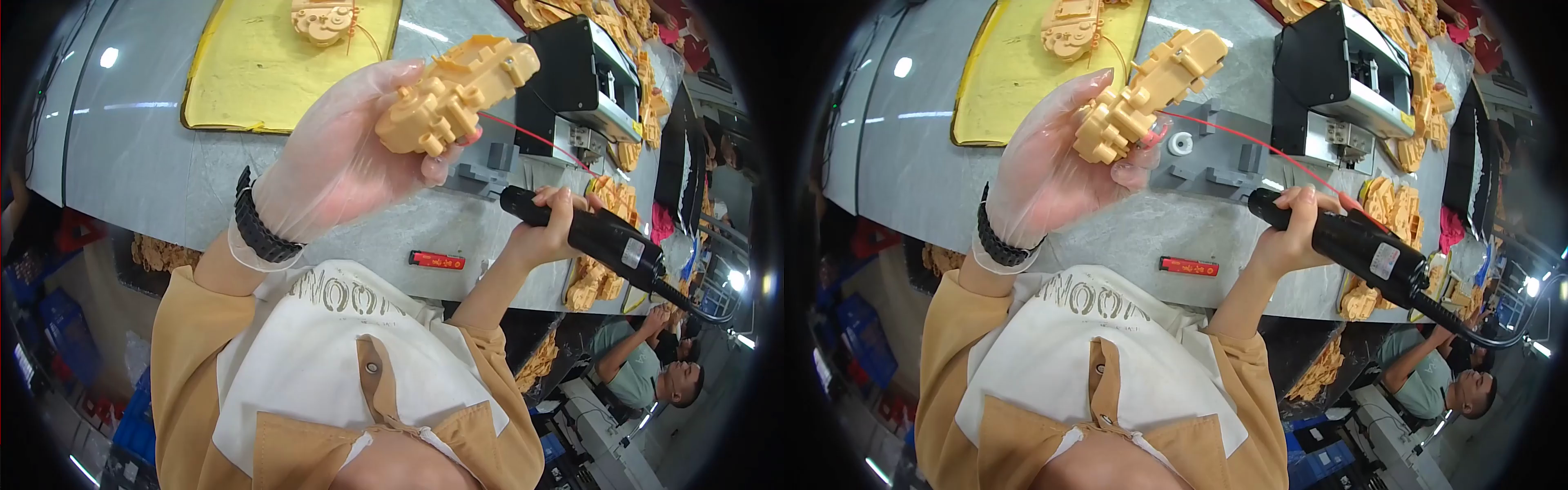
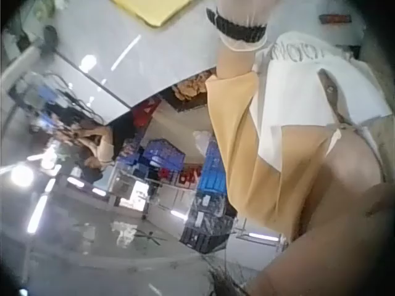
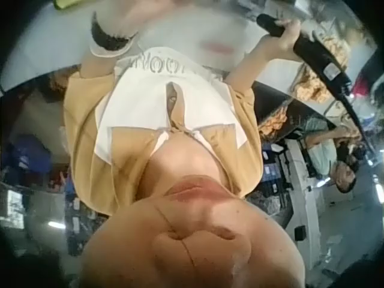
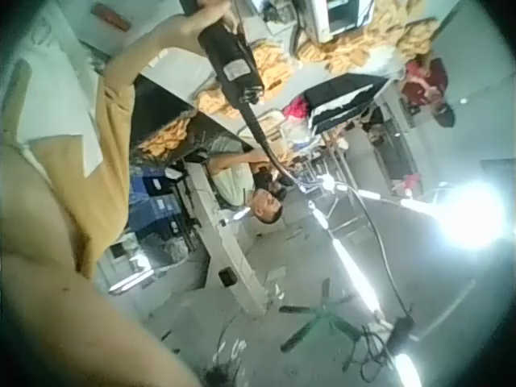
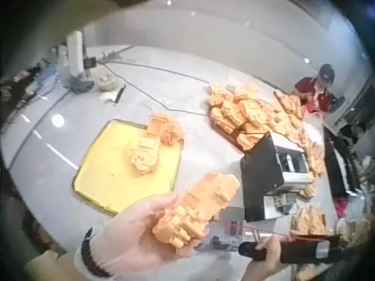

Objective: The person assembles plastic toy tank components by joining plastic parts with screws using an electric screwdriver.

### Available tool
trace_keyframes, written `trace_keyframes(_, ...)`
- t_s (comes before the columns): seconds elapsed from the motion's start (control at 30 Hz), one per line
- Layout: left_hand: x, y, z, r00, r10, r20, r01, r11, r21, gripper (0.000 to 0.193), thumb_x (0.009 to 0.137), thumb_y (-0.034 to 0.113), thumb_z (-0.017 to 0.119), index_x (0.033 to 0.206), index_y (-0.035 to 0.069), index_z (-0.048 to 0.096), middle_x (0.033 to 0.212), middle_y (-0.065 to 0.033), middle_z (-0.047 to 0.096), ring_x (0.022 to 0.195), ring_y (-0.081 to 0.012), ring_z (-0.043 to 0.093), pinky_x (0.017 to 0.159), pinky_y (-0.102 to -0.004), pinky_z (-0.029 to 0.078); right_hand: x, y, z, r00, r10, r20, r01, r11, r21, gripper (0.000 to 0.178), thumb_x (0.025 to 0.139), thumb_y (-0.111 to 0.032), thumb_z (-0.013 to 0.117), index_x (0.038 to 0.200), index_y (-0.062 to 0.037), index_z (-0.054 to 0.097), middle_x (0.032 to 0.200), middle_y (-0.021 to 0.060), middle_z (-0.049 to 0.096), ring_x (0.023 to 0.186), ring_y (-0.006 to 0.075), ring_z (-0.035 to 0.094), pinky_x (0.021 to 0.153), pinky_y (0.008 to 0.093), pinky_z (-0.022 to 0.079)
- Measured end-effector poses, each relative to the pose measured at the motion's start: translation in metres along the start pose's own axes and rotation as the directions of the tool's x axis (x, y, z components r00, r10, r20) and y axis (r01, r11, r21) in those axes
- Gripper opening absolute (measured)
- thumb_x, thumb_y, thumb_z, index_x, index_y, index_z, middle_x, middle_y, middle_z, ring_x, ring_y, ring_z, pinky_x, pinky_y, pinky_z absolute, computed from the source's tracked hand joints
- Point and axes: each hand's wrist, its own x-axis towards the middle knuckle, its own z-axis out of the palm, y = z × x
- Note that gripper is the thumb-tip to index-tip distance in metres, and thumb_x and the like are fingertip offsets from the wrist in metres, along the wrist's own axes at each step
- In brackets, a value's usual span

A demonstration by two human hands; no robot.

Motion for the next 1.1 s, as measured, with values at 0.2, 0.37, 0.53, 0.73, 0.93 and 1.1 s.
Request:
trace_keyframes(0.2,-0.003,-0.002,-0.001,0.829,0.553,0.083,-0.535,0.741,0.407,0.052,0.078,0.012,0.065,0.123,0.002,0.041,0.104,-0.0147,0.055,0.085,-0.02,0.053,0.069,-0.0293,0.044,0.0,0.001,0.001,1.0,-0.008,-0.022,0.009,1.0,0.015,0.036,0.072,0.009,0.053,0.103,0.0025,0.037,0.06,0.009,0.049,0.045,0.0137,0.046,0.051,0.0276,0.045)
trace_keyframes(0.37,-0.02,0.01,-0.019,0.529,0.471,0.706,-0.485,-0.514,0.707,0.067,0.063,-0.008,0.071,0.121,0.008,0.042,0.107,-0.0108,0.056,0.095,-0.0217,0.051,0.074,-0.0322,0.047,0.001,0.002,0.003,1.0,-0.008,-0.007,0.008,1.0,0.018,0.036,0.071,0.009,0.053,0.103,0.0025,0.037,0.059,0.0086,0.049,0.046,0.0136,0.046,0.051,0.0275,0.045)
trace_keyframes(0.53,-0.068,0.02,-0.041,0.429,0.54,0.724,-0.284,-0.68,0.676,0.063,0.064,-0.006,0.071,0.118,0.006,0.042,0.106,-0.011,0.055,0.092,-0.0216,0.053,0.076,-0.0328,0.047,0.003,0.011,0.007,1.0,-0.014,0.019,0.014,1.0,0.02,0.038,0.071,0.008,0.054,0.105,0.0022,0.038,0.06,0.0072,0.048,0.047,0.0129,0.046,0.052,0.0277,0.044)
trace_keyframes(0.73,-0.196,0.006,-0.103,-0.31,0.94,-0.142,-0.119,0.11,0.987,0.046,0.081,0.0,0.058,0.122,0.0,0.038,0.114,-0.0124,0.051,0.103,-0.0198,0.053,0.091,-0.0315,0.042,0.001,0.001,0.001,1.0,0.011,0.023,-0.01,1.0,-0.012,0.037,0.073,0.005,0.052,0.107,0.0014,0.039,0.059,0.0042,0.046,0.047,0.0118,0.043,0.055,0.03,0.042)
trace_keyframes(0.93,-0.308,-0.01,-0.211,-0.123,0.325,-0.938,-0.895,0.373,0.246,0.078,0.079,0.029,0.066,0.137,0.002,0.021,0.143,-0.016,0.021,0.133,-0.0282,0.019,0.107,-0.037,0.018,0.008,0.001,0.0,0.998,0.036,0.049,-0.036,0.999,0.011,0.037,0.072,0.005,0.054,0.105,0.0007,0.04,0.059,0.0057,0.046,0.046,0.0141,0.044,0.055,0.0309,0.043)
trace_keyframes(1.1,-0.146,0.049,-0.072,-0.171,0.92,0.353,0.187,-0.322,0.928,0.053,0.086,0.02,0.054,0.13,0.0,0.033,0.136,-0.0136,0.036,0.123,-0.0217,0.036,0.102,-0.039,0.025,0.001,0.0,-0.003,1.0,0.018,0.02,-0.017,0.999,-0.043,0.036,0.071,0.006,0.054,0.104,0.0023,0.039,0.059,0.0076,0.046,0.046,0.0145,0.045,0.053,0.0291,0.043)
